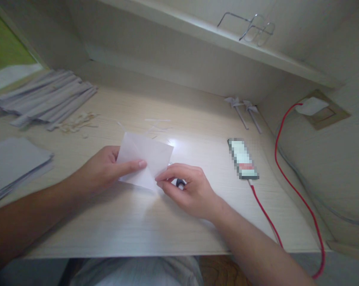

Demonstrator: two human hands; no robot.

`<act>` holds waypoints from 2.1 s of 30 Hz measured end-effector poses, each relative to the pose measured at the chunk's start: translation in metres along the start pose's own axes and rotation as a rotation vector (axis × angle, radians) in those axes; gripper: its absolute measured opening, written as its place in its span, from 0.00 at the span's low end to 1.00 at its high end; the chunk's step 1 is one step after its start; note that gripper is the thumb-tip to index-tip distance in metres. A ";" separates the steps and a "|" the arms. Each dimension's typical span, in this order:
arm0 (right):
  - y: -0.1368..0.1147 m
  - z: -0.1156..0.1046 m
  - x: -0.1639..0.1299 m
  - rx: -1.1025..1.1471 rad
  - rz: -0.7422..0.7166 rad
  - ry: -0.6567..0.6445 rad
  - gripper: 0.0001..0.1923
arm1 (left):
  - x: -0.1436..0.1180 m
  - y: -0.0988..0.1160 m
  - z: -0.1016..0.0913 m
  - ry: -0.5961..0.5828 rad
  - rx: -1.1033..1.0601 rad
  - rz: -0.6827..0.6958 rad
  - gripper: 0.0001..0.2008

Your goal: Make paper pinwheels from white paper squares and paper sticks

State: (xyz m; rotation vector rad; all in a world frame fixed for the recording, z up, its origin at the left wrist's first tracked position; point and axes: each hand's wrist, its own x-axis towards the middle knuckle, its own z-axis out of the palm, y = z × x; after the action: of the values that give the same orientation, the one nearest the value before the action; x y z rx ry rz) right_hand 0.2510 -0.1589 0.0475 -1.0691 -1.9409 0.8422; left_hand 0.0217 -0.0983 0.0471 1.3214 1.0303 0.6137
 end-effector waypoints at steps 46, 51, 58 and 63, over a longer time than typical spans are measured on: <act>0.003 0.005 -0.002 0.084 0.158 0.087 0.05 | -0.001 0.000 0.005 -0.013 -0.093 0.028 0.11; 0.003 0.004 -0.002 0.114 0.180 0.068 0.05 | -0.001 0.000 0.005 -0.006 -0.111 0.025 0.12; 0.004 0.005 -0.002 0.146 0.210 0.068 0.04 | 0.000 0.002 0.006 0.005 -0.098 0.037 0.11; 0.003 0.006 -0.002 0.173 0.228 0.103 0.04 | 0.000 0.000 0.006 0.006 -0.086 0.040 0.14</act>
State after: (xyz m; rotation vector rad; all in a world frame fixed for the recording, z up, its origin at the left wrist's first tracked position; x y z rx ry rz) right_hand 0.2484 -0.1603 0.0413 -1.2184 -1.6492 1.0376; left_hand 0.0268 -0.1016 0.0468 1.2680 0.9733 0.6853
